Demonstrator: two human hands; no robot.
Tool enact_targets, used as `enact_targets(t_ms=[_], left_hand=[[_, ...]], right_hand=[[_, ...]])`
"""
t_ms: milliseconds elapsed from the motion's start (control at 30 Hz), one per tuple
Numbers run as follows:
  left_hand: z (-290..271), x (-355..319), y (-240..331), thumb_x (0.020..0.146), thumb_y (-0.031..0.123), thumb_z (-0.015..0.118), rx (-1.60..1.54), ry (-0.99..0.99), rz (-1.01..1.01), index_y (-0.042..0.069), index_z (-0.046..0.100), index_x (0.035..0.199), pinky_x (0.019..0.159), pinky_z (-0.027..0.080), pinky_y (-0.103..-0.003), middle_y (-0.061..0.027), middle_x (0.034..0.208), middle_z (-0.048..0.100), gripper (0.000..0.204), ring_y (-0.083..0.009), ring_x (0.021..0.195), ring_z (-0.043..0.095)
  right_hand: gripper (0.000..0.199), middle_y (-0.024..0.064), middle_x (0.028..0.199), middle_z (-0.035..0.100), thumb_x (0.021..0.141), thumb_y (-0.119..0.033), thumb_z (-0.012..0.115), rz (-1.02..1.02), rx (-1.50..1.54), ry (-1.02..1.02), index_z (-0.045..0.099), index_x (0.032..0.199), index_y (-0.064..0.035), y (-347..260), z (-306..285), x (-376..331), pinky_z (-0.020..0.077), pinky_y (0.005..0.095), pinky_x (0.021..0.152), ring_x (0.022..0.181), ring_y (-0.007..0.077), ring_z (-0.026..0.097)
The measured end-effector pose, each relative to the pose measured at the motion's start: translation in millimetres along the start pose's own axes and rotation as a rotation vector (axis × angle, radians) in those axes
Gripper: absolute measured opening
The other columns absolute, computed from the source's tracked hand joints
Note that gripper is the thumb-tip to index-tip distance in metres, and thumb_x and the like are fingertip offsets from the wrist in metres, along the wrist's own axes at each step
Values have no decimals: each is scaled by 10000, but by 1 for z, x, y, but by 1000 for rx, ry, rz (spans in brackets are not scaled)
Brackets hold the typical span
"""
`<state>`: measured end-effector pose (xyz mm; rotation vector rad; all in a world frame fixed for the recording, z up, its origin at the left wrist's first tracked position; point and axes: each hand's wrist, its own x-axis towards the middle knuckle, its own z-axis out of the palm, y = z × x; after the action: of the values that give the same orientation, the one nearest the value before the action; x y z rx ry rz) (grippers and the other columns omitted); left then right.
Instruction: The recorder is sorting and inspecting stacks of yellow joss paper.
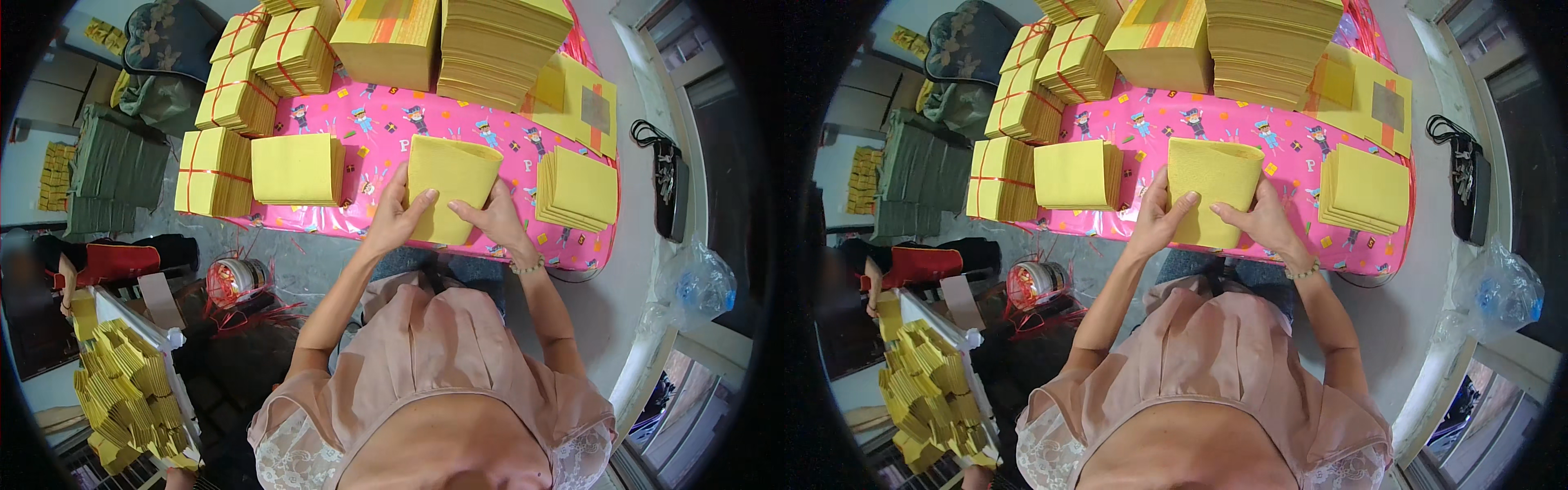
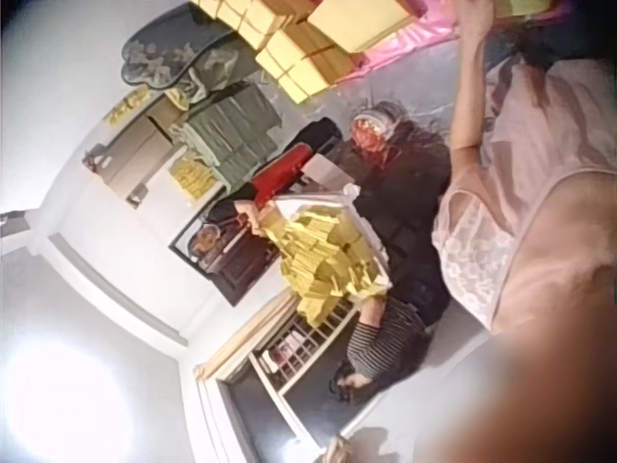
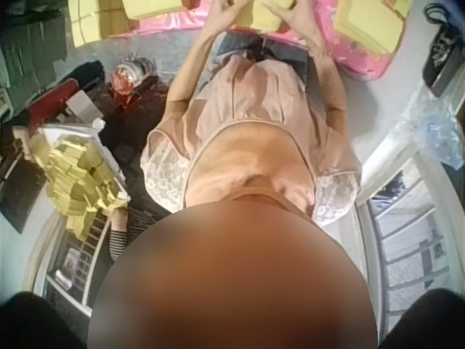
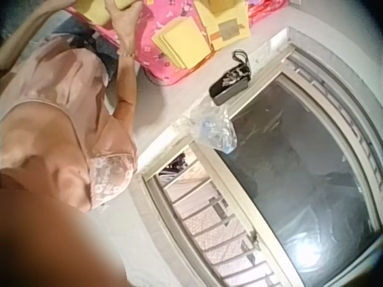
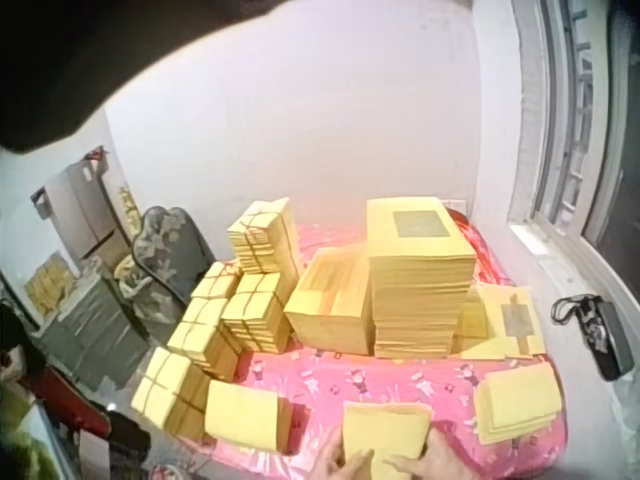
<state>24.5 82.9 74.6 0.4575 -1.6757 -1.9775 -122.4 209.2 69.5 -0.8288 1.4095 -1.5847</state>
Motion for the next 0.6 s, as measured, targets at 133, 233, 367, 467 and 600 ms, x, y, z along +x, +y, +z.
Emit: enact_targets(t_ms=[133, 233, 367, 467, 600], left_hand=[[2, 0, -4, 963, 58, 582, -46, -20, -3, 11, 435, 1320, 965, 437, -297, -90, 1213, 579, 389, -140, 1140, 536], [3, 1, -2, 961, 58, 584, -69, -15, -3, 14, 442, 1308, 963, 435, -294, -89, 1207, 582, 378, -134, 1142, 530], [4, 1, -7, 960, 51, 580, -92, 6, 20, 14, 446, 1300, 958, 437, -293, -90, 1203, 583, 368, -133, 1137, 530], [8, 0, -7, 955, 35, 574, -86, 38, 30, 13, 444, 1305, 966, 432, -293, -90, 1206, 578, 374, -135, 1143, 526], [4, 6, -25, 948, 19, 571, 18, 85, 109, 18, 483, 1276, 899, 470, -280, -68, 1134, 609, 340, -117, 1067, 563]], right_hand=[[611, 93, 1222, 603, 814, -23, 751, 60, -36, -47, 438, 1339, -1, 0, -6, 2, 516, 328, 930, 1107, 162, 600], [547, 77, 1225, 608, 843, -7, 724, -16, 27, 1, 459, 1322, -5, -1, -2, 2, 500, 309, 940, 1117, 145, 595], [579, 83, 1288, 559, 874, -4, 692, -76, 36, 19, 396, 1371, -11, 2, 0, 3, 474, 303, 977, 1181, 152, 553], [572, 84, 1292, 555, 887, -1, 677, -88, 23, 40, 384, 1379, -10, 1, 3, 2, 476, 304, 973, 1176, 155, 554], [520, 92, 1179, 636, 868, -80, 731, -148, -50, 170, 476, 1314, -2, 17, 5, 4, 511, 313, 904, 1080, 158, 613]])
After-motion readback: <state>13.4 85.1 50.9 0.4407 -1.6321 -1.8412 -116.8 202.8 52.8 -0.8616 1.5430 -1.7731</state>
